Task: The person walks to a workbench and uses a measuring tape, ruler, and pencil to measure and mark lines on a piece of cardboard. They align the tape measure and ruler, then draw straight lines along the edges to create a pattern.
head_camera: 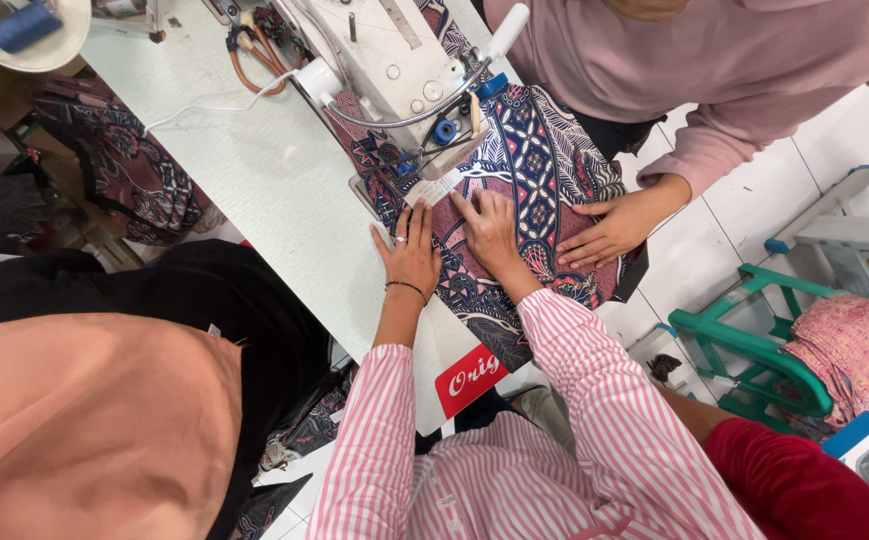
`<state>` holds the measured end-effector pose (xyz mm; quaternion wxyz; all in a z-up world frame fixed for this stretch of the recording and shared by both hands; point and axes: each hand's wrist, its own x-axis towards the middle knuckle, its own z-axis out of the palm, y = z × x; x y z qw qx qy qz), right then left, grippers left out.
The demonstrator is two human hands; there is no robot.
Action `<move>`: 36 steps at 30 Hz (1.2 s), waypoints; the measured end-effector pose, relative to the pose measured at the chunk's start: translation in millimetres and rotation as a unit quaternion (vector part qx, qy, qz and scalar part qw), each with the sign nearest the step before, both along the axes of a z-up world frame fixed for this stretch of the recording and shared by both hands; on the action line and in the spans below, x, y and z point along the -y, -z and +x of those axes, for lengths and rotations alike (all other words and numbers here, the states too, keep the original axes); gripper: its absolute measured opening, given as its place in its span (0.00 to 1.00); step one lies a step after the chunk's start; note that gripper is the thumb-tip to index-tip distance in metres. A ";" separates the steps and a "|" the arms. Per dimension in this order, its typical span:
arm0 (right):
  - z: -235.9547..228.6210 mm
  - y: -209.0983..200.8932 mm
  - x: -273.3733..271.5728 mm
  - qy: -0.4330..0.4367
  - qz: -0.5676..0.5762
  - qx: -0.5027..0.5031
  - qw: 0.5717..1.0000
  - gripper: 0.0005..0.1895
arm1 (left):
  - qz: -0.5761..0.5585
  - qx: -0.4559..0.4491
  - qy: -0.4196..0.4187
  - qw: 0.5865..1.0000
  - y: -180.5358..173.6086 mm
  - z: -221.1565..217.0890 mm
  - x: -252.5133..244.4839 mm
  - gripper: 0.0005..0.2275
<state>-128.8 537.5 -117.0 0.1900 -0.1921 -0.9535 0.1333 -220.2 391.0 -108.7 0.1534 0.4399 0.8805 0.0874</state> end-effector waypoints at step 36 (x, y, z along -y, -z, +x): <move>-0.9 2.0 -1.0 0.027 0.020 0.006 0.999 0.26 | -0.005 0.011 0.001 1.000 10.7 1.9 1.1 0.35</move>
